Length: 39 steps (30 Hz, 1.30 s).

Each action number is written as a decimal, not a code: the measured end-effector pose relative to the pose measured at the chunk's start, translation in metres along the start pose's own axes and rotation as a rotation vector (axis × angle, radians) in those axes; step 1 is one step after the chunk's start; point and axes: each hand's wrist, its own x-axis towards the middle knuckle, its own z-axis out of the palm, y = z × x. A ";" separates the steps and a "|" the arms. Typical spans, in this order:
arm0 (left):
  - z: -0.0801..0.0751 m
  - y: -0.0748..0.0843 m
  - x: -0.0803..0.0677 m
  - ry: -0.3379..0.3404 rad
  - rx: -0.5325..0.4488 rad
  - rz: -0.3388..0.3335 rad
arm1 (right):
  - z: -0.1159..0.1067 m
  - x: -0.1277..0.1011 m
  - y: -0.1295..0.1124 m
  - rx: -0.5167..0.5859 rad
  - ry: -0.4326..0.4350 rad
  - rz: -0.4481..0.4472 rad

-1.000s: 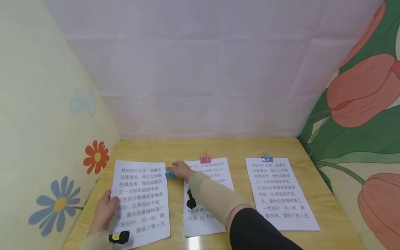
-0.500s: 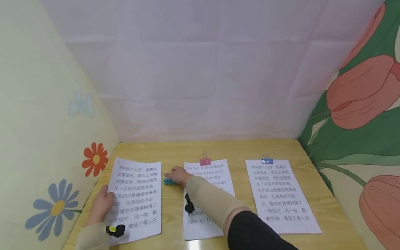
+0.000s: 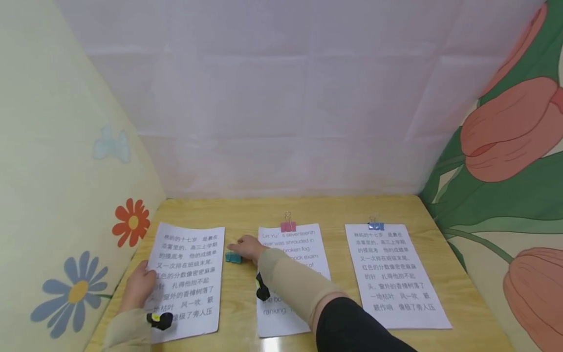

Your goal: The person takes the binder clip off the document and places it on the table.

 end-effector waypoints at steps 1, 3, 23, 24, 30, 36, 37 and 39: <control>0.000 -0.001 0.001 0.003 -0.001 -0.001 | 0.001 -0.001 -0.001 -0.005 0.002 -0.003; 0.000 -0.004 0.003 0.006 -0.003 -0.001 | 0.002 0.000 -0.002 -0.026 0.007 -0.015; 0.009 -0.011 0.004 0.178 -0.052 -0.012 | -0.003 0.004 -0.004 -0.142 -0.046 0.011; 0.009 -0.012 0.005 0.199 -0.061 -0.020 | -0.003 0.005 -0.004 -0.149 -0.045 0.015; 0.007 -0.018 0.009 0.263 -0.092 -0.036 | 0.000 0.006 -0.007 -0.144 -0.041 0.021; 0.004 -0.018 0.010 0.270 -0.068 -0.070 | 0.003 0.005 -0.009 -0.119 -0.031 0.023; 0.003 -0.018 0.010 0.266 -0.067 -0.077 | 0.003 0.004 -0.010 -0.115 -0.031 0.021; 0.003 -0.016 0.007 0.259 -0.067 -0.091 | 0.003 0.004 -0.010 -0.111 -0.031 0.018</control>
